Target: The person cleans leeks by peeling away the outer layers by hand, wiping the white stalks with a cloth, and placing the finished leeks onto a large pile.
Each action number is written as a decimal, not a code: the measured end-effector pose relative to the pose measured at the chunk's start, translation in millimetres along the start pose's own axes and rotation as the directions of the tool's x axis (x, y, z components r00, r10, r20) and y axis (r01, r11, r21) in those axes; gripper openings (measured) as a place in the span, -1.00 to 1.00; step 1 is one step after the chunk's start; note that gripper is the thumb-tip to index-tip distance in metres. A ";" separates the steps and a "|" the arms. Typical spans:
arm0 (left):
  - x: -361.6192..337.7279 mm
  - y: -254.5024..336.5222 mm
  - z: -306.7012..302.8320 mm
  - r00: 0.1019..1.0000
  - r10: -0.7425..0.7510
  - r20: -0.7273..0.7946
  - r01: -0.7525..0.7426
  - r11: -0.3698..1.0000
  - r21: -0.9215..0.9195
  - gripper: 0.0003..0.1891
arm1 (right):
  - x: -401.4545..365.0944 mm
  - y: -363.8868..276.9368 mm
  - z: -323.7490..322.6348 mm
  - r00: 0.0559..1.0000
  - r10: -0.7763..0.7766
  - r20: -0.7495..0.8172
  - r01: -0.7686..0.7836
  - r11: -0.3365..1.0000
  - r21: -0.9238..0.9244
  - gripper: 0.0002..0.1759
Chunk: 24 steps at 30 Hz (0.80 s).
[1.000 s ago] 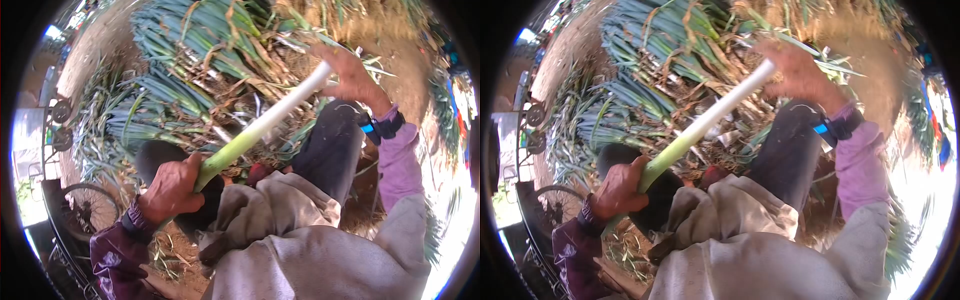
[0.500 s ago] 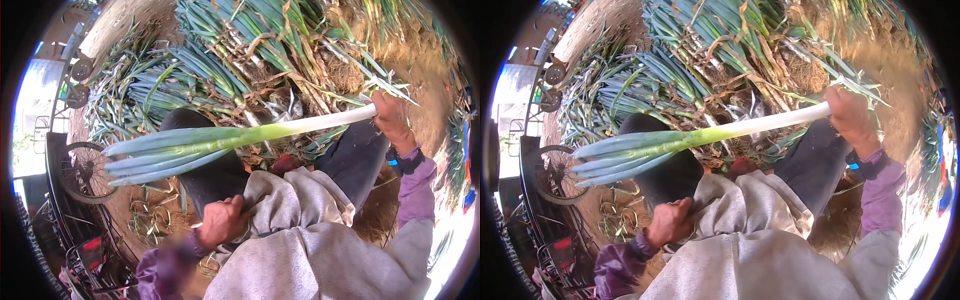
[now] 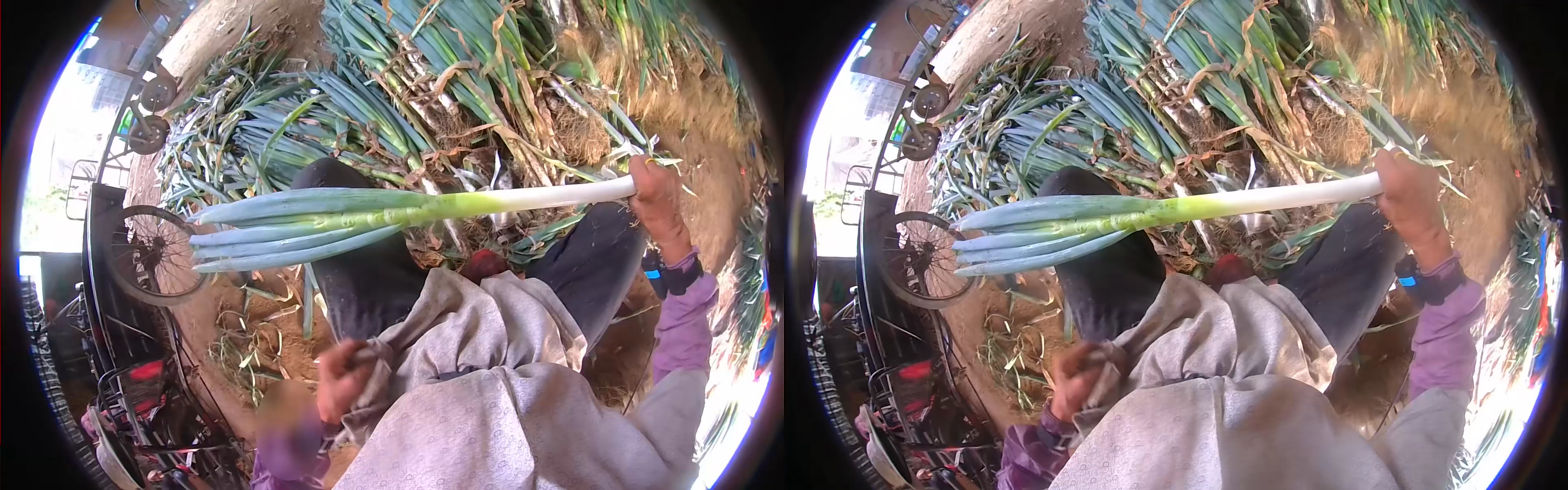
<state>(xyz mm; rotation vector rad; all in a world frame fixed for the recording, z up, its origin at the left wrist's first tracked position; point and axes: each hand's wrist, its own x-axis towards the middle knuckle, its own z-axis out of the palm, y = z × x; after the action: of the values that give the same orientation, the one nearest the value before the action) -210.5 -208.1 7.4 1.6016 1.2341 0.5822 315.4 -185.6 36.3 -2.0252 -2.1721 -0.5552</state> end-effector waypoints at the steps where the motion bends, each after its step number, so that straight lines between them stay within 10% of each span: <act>1: 7.4 6.8 4.3 0.992 -0.037 -0.121 0.021 0.992 -0.127 -0.74 | -1.7 0.5 -1.4 1.000 0.006 0.008 -0.006 1.000 0.001 -0.73; 5: 97.0 87.2 20.8 0.714 0.604 -0.353 -0.442 0.781 0.442 -0.76 | -4.7 -9.1 -13.3 0.998 0.025 0.051 -0.026 0.999 0.024 -0.71; 9: 148.7 103.9 95.8 0.507 0.862 -0.020 -0.652 0.398 0.646 -0.67 | -12.2 -17.1 -29.2 0.991 0.060 0.122 -0.063 0.998 0.020 -0.64; 12: 167.6 50.7 111.1 0.541 0.812 0.217 -0.489 0.093 0.868 -0.63 | -22.9 -15.5 -35.0 0.990 0.049 0.131 -0.055 0.998 0.038 -0.61; 13: 162.8 64.7 101.1 0.554 0.830 0.071 -0.549 0.299 0.781 -0.66 | -29.2 -16.0 -31.5 0.987 0.053 0.151 -0.058 0.998 0.031 -0.61; 17: 149.6 38.6 47.6 0.667 0.744 0.029 -0.408 0.332 0.850 -0.70 | -34.8 -15.3 -27.3 0.989 0.051 0.142 -0.059 0.997 0.052 -0.63; 20: 139.3 37.1 21.7 0.736 0.626 -0.258 -0.263 0.615 0.743 -0.76 | -39.8 -13.2 -23.4 0.993 0.074 0.095 -0.084 0.991 0.101 -0.65; 24: 135.8 70.7 51.4 0.483 0.875 -0.043 -0.503 0.318 0.804 -0.77 | -37.9 -13.3 -26.2 0.994 0.086 0.072 -0.092 0.991 0.093 -0.67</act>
<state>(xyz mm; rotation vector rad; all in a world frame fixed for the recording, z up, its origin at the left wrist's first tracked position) -87.8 -104.7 25.3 2.9076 1.0483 1.2631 301.8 -230.6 45.5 -2.1072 -2.0887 -0.3690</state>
